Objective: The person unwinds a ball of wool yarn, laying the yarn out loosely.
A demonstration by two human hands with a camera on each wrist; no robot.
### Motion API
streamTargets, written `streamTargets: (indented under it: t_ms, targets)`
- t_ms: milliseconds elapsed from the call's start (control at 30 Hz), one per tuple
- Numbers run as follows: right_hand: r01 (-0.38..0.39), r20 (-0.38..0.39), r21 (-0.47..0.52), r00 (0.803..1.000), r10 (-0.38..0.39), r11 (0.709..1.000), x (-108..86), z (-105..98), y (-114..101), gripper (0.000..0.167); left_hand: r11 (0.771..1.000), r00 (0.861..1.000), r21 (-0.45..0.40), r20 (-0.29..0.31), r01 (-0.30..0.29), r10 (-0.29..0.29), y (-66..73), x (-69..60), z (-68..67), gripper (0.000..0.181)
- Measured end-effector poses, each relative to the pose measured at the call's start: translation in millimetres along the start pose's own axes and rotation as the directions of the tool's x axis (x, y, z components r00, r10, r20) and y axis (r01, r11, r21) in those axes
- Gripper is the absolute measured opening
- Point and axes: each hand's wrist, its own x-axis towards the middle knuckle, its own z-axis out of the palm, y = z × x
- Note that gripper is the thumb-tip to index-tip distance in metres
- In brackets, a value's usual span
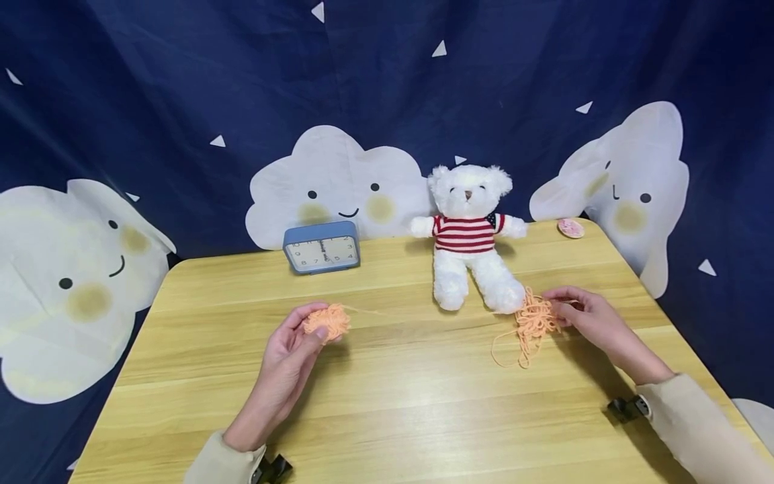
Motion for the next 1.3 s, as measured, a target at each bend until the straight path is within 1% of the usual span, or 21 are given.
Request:
streamTargets:
  t_ms: [67, 167, 233, 300, 333, 400, 500, 533, 567, 600, 633, 700, 733, 800, 833, 867, 900, 933, 1067, 1133, 1300]
  targets:
    - [0.026, -0.058, -0.037, 0.998, -0.028, 0.999, -2.9, 5.6, -5.8, 0.037, 1.0, 1.0, 0.009, 0.003, 0.001, -0.001, -1.3, 0.6, 1.0, 0.039]
    - [0.052, -0.16, -0.055, 0.985, -0.06, 0.997, -8.2, 16.5, -18.7, 0.04, 1.0, 1.0, 0.019, 0.008, 0.006, -0.006, -3.1, 1.9, 2.1, 0.04]
    - [0.083, -0.194, -0.02, 0.977, -0.085, 0.996, -11.3, 26.0, -29.4, 0.039, 1.0, 1.0, 0.029, 0.015, 0.008, -0.009, -4.2, 2.6, 2.0, 0.04]
    - [0.116, -0.193, 0.047, 0.976, -0.105, 0.992, -13.9, 38.2, -42.0, 0.037, 0.999, 1.0, 0.037, 0.022, 0.01, -0.011, -4.5, 3.0, 1.6, 0.04]
    - [0.131, -0.177, 0.08, 0.977, -0.115, 0.988, -14.6, 45.4, -48.1, 0.037, 0.999, 1.0, 0.042, 0.026, 0.01, -0.011, -4.7, 3.2, 1.2, 0.041]
    - [0.155, -0.122, 0.145, 0.983, -0.138, 0.977, -14.5, 61.5, -59.8, 0.037, 0.999, 0.999, 0.047, 0.035, 0.008, -0.01, -4.6, 3.5, 0.8, 0.041]
    - [0.166, 0.016, 0.213, 0.985, -0.174, 0.963, -10.3, 86.8, -75.6, 0.038, 0.999, 0.999, 0.048, 0.049, 0.008, -0.011, -4.6, 4.7, 1.2, 0.04]
    - [0.174, 0.072, 0.235, 0.978, -0.195, 0.956, -7.8, 95.5, -80.2, 0.039, 0.999, 0.999, 0.047, 0.053, 0.009, -0.012, -4.9, 5.2, 1.7, 0.04]
    - [0.175, 0.128, 0.26, 0.969, -0.213, 0.95, -5.4, 103.9, -85.0, 0.04, 0.999, 0.998, 0.045, 0.057, 0.012, -0.015, -5.0, 5.6, 2.5, 0.04]
    - [0.178, 0.181, 0.283, 0.955, -0.235, 0.943, -3.1, 112.7, -89.5, 0.042, 0.999, 0.998, 0.044, 0.062, 0.014, -0.017, -5.2, 6.1, 3.2, 0.04]
    - [0.18, 0.232, 0.306, 0.938, -0.257, 0.935, -0.6, 121.3, -93.6, 0.043, 0.999, 0.998, 0.044, 0.065, 0.016, -0.019, -5.3, 6.6, 4.0, 0.04]
    - [0.184, 0.309, 0.359, 0.902, -0.302, 0.915, 3.8, 139.5, -102.0, 0.046, 0.999, 0.997, 0.043, 0.069, 0.024, -0.027, -5.6, 7.3, 6.0, 0.041]
    - [0.194, 0.337, 0.378, 0.882, -0.33, 0.905, 5.8, 148.3, -105.2, 0.047, 0.999, 0.997, 0.044, 0.072, 0.026, -0.029, -5.8, 7.7, 7.0, 0.041]
    - [0.199, 0.376, 0.404, 0.854, -0.36, 0.893, 8.6, 164.4, -111.2, 0.049, 0.998, 0.997, 0.047, 0.077, 0.029, -0.033, -6.6, 8.3, 9.3, 0.04]
    - [0.206, 0.383, 0.411, 0.845, -0.373, 0.888, 10.0, 171.6, -113.5, 0.048, 0.998, 0.996, 0.048, 0.078, 0.031, -0.034, -7.2, 8.8, 10.4, 0.04]
    - [0.208, 0.386, 0.417, 0.841, -0.379, 0.885, 10.9, 177.2, -115.8, 0.048, 0.998, 0.996, 0.051, 0.08, 0.033, -0.037, -7.8, 9.3, 11.7, 0.039]
    - [0.211, 0.382, 0.418, 0.842, -0.382, 0.884, 11.4, 181.6, -117.5, 0.046, 0.998, 0.996, 0.053, 0.082, 0.034, -0.038, -8.3, 9.9, 13.2, 0.039]
    - [0.208, 0.372, 0.416, 0.85, -0.374, 0.886, 11.4, 184.7, -118.8, 0.044, 0.998, 0.995, 0.059, 0.086, 0.035, -0.04, -9.2, 10.8, 14.6, 0.039]
    - [0.201, 0.29, 0.404, 0.897, -0.333, 0.892, 10.2, 186.0, -117.9, 0.028, 0.995, 0.993, 0.085, 0.104, 0.044, -0.053, -11.7, 15.9, 20.9, 0.04]
    - [0.203, 0.248, 0.386, 0.917, -0.313, 0.9, 9.0, 181.0, -114.1, 0.023, 0.994, 0.992, 0.101, 0.113, 0.042, -0.054, -13.1, 19.4, 24.1, 0.041]
    - [0.217, 0.168, 0.381, 0.94, -0.298, 0.899, 2.5, 157.9, -104.1, 0.026, 0.992, 0.988, 0.126, 0.15, 0.016, -0.035, -17.1, 27.1, 29.5, 0.043]
